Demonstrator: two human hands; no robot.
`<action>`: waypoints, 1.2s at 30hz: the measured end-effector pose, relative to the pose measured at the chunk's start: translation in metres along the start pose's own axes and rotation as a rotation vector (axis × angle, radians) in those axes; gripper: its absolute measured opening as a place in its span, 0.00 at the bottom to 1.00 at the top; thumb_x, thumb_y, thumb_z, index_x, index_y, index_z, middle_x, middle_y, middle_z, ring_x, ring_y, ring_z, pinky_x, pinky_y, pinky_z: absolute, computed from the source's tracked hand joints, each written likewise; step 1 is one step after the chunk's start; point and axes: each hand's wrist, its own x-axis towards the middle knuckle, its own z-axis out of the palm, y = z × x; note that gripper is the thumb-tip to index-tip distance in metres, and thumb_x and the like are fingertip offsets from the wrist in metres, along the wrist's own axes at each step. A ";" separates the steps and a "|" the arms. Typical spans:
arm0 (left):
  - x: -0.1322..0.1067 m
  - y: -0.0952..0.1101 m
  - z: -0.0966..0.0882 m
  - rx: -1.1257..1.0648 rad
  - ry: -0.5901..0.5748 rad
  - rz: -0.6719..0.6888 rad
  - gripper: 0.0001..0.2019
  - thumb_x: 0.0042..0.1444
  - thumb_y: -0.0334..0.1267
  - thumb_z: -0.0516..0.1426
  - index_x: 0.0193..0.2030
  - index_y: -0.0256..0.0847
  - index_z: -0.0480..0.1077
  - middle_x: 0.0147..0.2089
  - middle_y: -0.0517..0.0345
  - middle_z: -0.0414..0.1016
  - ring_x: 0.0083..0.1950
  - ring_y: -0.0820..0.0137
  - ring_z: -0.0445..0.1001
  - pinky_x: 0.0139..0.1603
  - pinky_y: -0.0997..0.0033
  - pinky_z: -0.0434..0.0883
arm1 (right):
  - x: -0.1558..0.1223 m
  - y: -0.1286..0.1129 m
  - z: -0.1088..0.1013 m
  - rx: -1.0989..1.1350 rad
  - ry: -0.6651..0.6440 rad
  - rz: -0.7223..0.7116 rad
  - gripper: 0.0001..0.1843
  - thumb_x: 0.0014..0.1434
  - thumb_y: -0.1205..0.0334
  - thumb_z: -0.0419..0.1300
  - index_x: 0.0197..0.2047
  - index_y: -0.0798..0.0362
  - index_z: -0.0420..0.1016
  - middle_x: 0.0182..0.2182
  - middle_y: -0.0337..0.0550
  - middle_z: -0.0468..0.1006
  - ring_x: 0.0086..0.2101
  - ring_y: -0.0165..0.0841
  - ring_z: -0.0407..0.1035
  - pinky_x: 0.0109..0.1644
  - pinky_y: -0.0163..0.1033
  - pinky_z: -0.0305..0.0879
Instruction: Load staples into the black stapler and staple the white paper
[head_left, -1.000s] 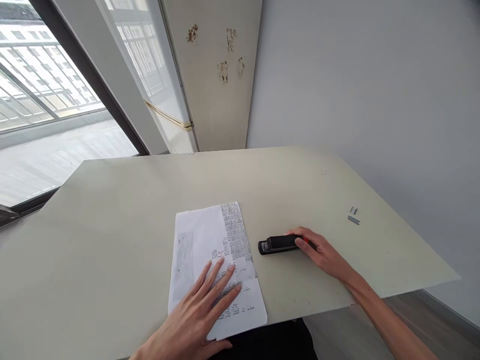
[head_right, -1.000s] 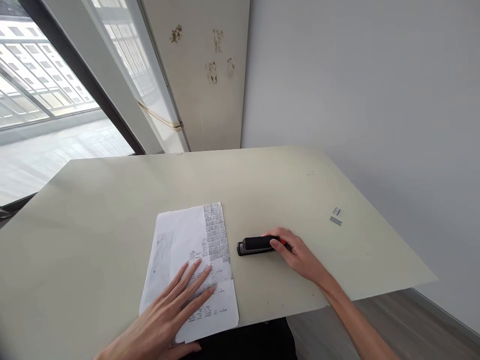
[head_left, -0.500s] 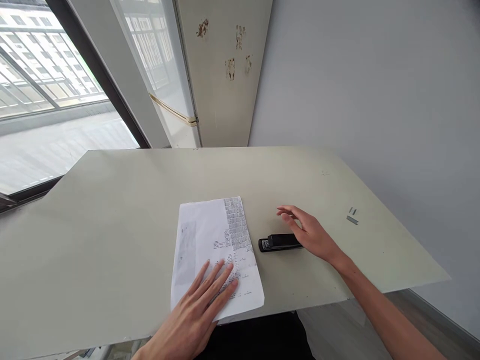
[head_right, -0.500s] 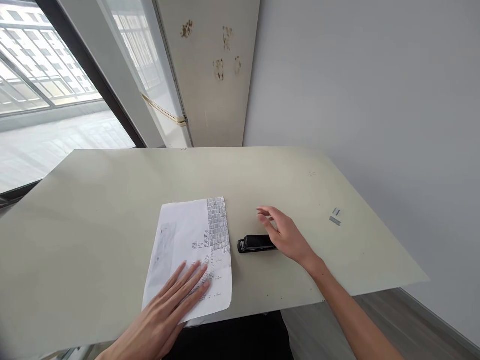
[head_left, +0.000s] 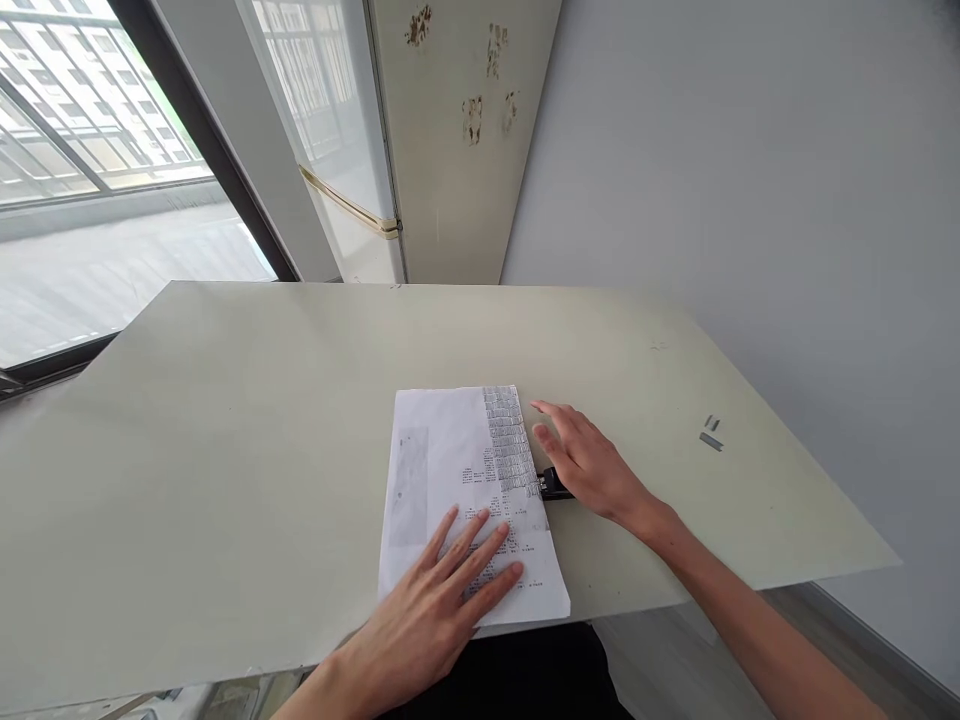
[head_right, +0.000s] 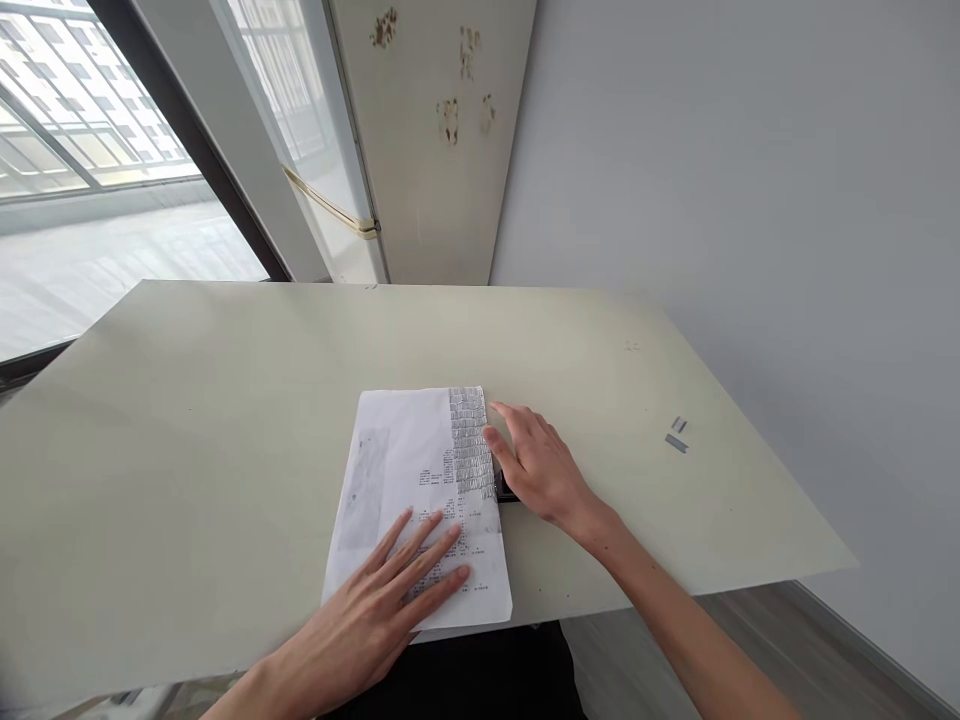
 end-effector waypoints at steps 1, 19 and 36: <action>0.001 -0.001 -0.001 -0.014 -0.002 0.005 0.35 0.72 0.27 0.51 0.82 0.49 0.48 0.82 0.54 0.45 0.82 0.50 0.43 0.79 0.34 0.50 | -0.001 0.000 0.001 -0.001 0.004 -0.007 0.34 0.74 0.34 0.41 0.73 0.41 0.61 0.71 0.46 0.68 0.70 0.48 0.60 0.72 0.62 0.60; 0.069 -0.064 -0.006 -0.094 -0.022 0.181 0.34 0.71 0.59 0.55 0.79 0.52 0.57 0.84 0.54 0.36 0.82 0.47 0.38 0.80 0.40 0.49 | -0.001 0.001 0.002 0.081 0.031 0.050 0.33 0.75 0.34 0.39 0.73 0.39 0.62 0.72 0.44 0.66 0.70 0.47 0.61 0.72 0.61 0.62; 0.075 -0.059 0.001 -0.094 -0.033 0.177 0.33 0.72 0.60 0.53 0.78 0.49 0.58 0.83 0.54 0.36 0.83 0.50 0.37 0.82 0.42 0.45 | -0.007 -0.003 0.010 0.015 0.016 0.044 0.32 0.75 0.36 0.39 0.73 0.38 0.62 0.72 0.44 0.66 0.70 0.47 0.61 0.72 0.60 0.62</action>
